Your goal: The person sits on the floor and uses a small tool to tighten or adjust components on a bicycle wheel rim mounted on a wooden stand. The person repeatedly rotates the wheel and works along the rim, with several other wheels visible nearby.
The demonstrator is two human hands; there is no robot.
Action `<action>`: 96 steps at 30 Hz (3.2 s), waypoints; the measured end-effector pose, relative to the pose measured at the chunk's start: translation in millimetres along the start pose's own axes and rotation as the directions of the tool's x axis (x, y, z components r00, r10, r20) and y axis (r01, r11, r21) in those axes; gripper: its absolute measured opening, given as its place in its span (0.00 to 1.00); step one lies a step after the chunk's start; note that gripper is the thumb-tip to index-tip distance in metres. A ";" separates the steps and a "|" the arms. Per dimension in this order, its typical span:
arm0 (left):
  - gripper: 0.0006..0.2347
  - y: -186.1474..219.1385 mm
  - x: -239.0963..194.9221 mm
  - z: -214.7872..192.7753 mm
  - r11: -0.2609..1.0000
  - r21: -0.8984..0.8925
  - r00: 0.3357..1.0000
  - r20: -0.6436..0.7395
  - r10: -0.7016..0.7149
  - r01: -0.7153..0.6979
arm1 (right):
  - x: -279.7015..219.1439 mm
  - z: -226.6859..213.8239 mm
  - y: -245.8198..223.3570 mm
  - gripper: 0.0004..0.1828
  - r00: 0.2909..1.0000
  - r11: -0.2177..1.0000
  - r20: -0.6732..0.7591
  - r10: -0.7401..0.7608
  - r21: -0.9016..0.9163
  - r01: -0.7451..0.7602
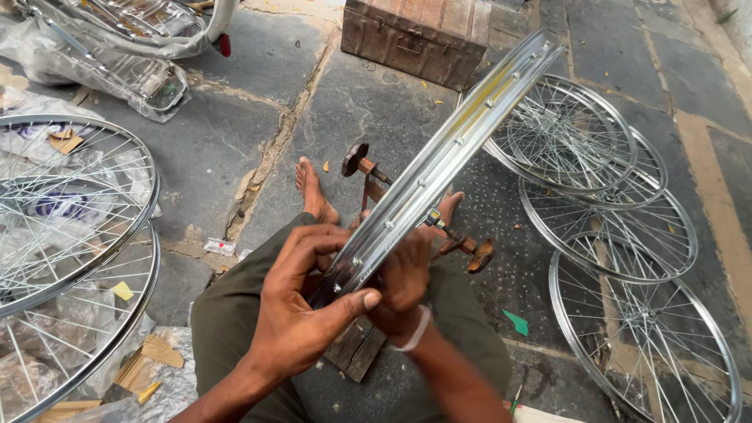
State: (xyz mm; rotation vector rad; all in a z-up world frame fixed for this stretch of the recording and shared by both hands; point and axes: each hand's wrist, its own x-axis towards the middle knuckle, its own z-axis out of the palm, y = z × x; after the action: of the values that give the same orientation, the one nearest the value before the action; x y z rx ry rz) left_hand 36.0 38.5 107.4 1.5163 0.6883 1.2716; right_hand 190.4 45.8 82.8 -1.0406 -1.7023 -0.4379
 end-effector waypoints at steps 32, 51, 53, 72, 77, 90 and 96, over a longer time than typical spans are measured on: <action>0.10 -3.0 1.4 10.8 0.988 0.023 0.970 -0.195 -0.147 0.155 | -28.7 -13.0 -2.9 0.16 0.934 0.707 0.057 0.352 0.638 -0.306; 0.07 18.4 13.5 14.0 0.979 0.117 0.977 -0.149 -0.150 0.168 | -9.5 -29.0 19.1 0.11 0.877 0.572 0.389 0.282 0.666 -0.479; 0.11 24.8 22.3 12.7 0.990 0.062 0.988 -0.103 -0.117 0.124 | -9.7 -33.6 35.2 0.11 0.803 0.468 0.430 0.414 0.656 -0.592; 0.13 -368.9 -63.3 -55.5 0.549 0.668 0.765 -0.047 -0.642 0.502 | -265.6 -38.1 -6.2 0.13 0.152 -0.024 0.568 0.809 0.290 -0.957; 0.12 -403.8 -52.8 -42.9 0.376 0.824 0.640 0.022 -0.768 0.424 | -294.1 -40.1 -25.7 0.13 0.043 -0.097 0.577 0.815 0.209 -0.973; 0.14 -363.5 -56.1 -58.4 0.569 0.733 0.787 0.075 -0.612 0.372 | -233.2 -14.0 -71.8 0.18 0.277 0.230 0.628 0.727 0.158 -0.960; 0.15 -345.1 -51.6 -55.1 0.563 0.735 0.779 0.076 -0.623 0.378 | -198.0 -2.5 -85.6 0.16 0.519 0.472 0.560 0.646 0.241 -0.848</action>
State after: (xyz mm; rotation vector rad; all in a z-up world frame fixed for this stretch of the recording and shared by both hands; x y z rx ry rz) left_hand 27.5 128.0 -234.3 1.8538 1.3606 0.2622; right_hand 138.0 -88.1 -78.1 -1.4259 -1.3369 0.8457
